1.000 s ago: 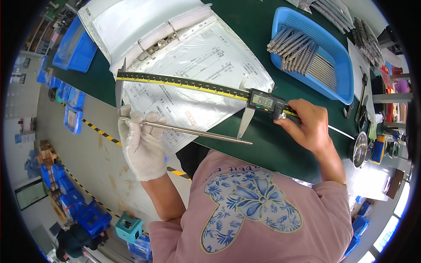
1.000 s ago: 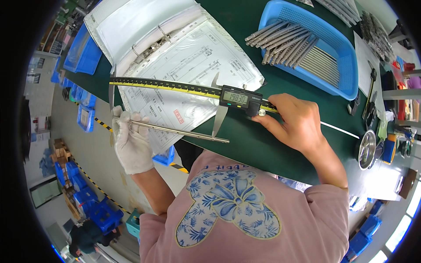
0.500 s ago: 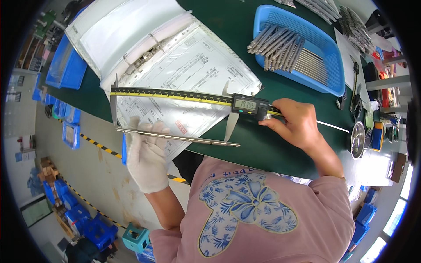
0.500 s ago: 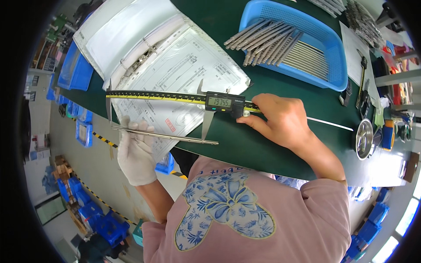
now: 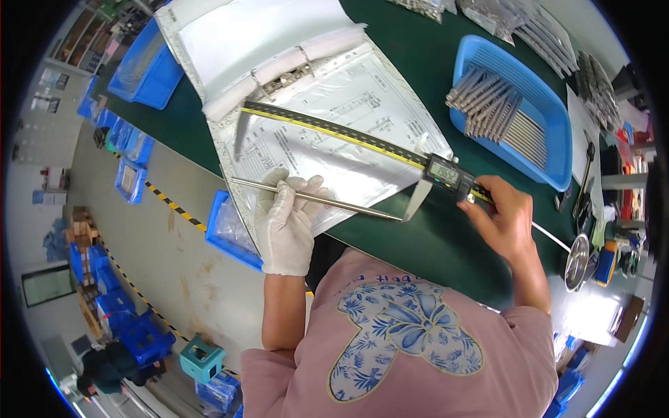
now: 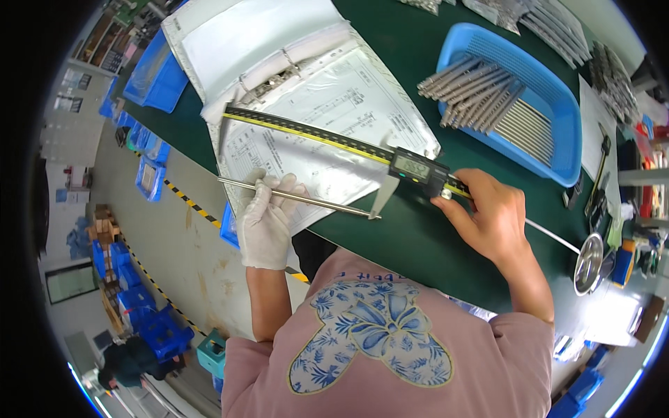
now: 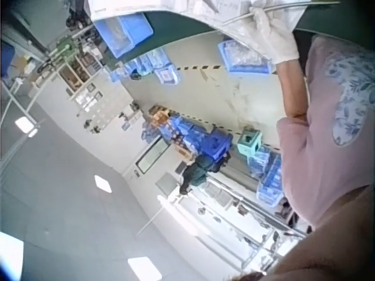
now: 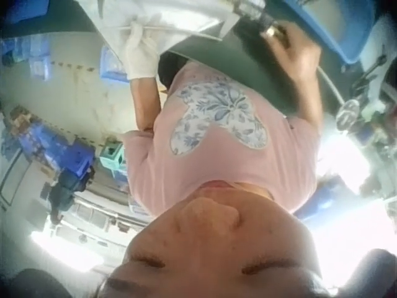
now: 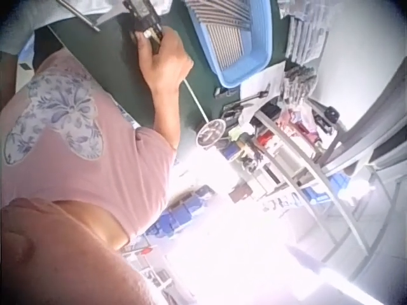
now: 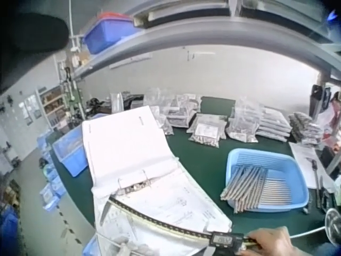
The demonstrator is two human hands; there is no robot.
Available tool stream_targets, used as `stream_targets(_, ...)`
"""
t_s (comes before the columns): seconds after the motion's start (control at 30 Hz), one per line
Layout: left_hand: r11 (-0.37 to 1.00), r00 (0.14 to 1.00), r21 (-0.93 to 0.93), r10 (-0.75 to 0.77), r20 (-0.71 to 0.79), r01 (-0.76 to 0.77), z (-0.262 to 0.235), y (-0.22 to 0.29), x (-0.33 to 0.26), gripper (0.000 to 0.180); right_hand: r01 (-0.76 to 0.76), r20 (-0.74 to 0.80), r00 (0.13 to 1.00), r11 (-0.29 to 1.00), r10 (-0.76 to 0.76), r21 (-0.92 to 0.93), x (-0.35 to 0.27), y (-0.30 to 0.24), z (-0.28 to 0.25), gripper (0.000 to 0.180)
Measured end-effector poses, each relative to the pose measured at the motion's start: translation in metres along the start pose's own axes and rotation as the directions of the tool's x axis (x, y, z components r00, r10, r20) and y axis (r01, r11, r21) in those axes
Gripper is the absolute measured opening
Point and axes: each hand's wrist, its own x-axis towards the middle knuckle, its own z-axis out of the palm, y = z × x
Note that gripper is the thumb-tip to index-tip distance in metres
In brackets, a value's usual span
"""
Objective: Using a digital caliper to measure the length of metal rods at a manufacturing workbench.
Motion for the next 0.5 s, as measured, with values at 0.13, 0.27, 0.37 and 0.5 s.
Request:
stream_targets(0.13,0.999,1.0,-0.049,-0.002,-0.01,0.001,-0.006,-0.001,0.002,0.032,-0.004,0.022,1.0,1.0,0.004,-0.004,-0.002,0.003,0.004,0.03)
stream_targets(0.27,0.996,0.999,-0.083,-0.026,0.031,0.028,0.004,-0.003,0.0,0.038,0.018,0.027,0.999,1.0,-0.018,0.001,-0.002,0.002,0.008,0.028)
stream_targets(0.37,0.987,0.999,-0.158,-0.019,0.051,0.027,0.003,-0.003,-0.001,0.037,0.046,0.03,0.998,0.999,-0.047,0.022,-0.004,0.002,0.009,0.026)
stream_targets(0.5,0.984,0.998,-0.172,-0.035,0.044,0.042,0.005,0.001,-0.001,0.032,0.027,0.047,0.998,0.999,-0.029,0.04,-0.002,0.003,0.009,0.025)
